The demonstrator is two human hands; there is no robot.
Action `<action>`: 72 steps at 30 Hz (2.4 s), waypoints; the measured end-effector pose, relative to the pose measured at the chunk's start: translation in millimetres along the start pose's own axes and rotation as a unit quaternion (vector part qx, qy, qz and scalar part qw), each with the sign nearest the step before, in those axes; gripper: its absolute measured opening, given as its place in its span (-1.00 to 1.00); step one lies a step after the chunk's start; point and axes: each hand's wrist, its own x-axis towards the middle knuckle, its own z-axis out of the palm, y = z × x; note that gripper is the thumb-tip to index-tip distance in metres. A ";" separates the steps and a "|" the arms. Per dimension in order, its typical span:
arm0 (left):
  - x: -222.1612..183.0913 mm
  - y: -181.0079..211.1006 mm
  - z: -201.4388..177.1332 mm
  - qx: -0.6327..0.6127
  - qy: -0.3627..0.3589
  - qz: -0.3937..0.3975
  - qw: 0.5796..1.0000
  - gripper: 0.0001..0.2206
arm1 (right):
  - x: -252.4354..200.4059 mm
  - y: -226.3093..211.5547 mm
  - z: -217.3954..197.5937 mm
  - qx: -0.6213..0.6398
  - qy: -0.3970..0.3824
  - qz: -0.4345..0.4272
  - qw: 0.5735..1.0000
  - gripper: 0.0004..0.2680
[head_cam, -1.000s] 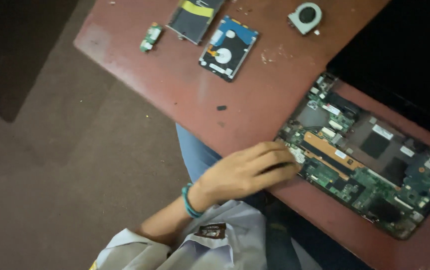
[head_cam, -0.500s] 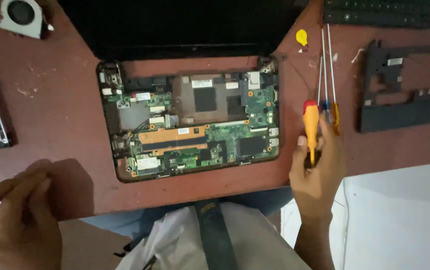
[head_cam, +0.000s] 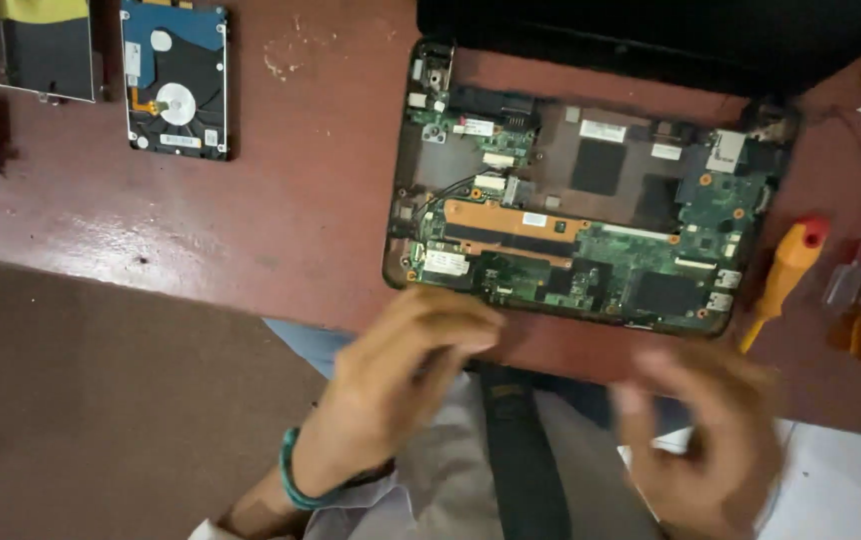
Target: Disassembling a laptop by removing screws and internal components like the cooling fan and hard drive from the motherboard.
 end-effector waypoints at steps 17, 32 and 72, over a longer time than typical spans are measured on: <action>-25.7 -19.1 -13.1 0.015 -0.023 0.021 0.999 -0.81 | 49.5 -87.8 34.7 0.183 -0.209 -0.138 0.951 -0.95; -35.1 -53.3 -16.9 0.313 0.024 0.049 0.948 -0.78 | 58.6 -105.9 50.4 0.042 -0.208 -0.092 0.973 -0.96; -30.4 -59.8 -14.2 0.333 0.020 0.061 0.941 -0.83 | 95.1 -111.0 43.8 -0.069 -0.358 -0.123 0.923 -0.94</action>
